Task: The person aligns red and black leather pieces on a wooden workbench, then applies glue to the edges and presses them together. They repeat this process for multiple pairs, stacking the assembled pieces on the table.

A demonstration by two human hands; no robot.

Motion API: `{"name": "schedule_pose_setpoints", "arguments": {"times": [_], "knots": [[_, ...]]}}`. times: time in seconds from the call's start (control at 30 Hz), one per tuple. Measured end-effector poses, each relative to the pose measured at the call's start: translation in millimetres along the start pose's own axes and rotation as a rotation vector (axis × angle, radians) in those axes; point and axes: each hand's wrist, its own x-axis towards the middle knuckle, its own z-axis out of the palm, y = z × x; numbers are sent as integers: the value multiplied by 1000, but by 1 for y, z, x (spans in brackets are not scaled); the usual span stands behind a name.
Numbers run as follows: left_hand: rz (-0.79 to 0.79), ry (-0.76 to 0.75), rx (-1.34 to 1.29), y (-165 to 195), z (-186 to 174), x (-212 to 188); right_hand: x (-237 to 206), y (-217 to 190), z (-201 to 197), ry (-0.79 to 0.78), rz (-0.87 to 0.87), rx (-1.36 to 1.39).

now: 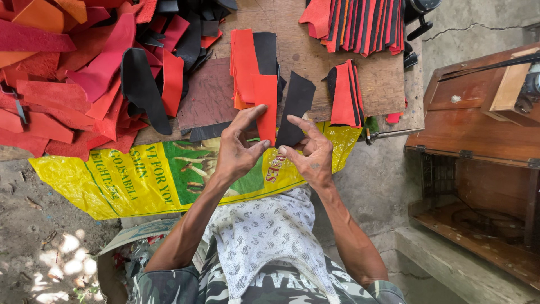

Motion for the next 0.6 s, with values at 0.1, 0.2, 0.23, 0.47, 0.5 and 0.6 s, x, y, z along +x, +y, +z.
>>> {"name": "schedule_pose_setpoints", "arguments": {"times": [0.1,0.2,0.23,0.47,0.5,0.6], "knots": [[15,-10,36,4,-5,-13,-12,2,9,17,-24,2],[-8,-23,5,3,-4,-22,-20,1,9,12,-73,12],[-32,-24,-25,3,-4,-23,-21,1,9,7,-91,17],[30,-31,47,-2,-4,-42,-39,2,14,5,-12,-19],[53,-33,63,-4,-3,-42,-40,3,13,8,-12,-19],[46,-35,70,-5,-2,-46,-43,3,14,4,-29,-21]]}}
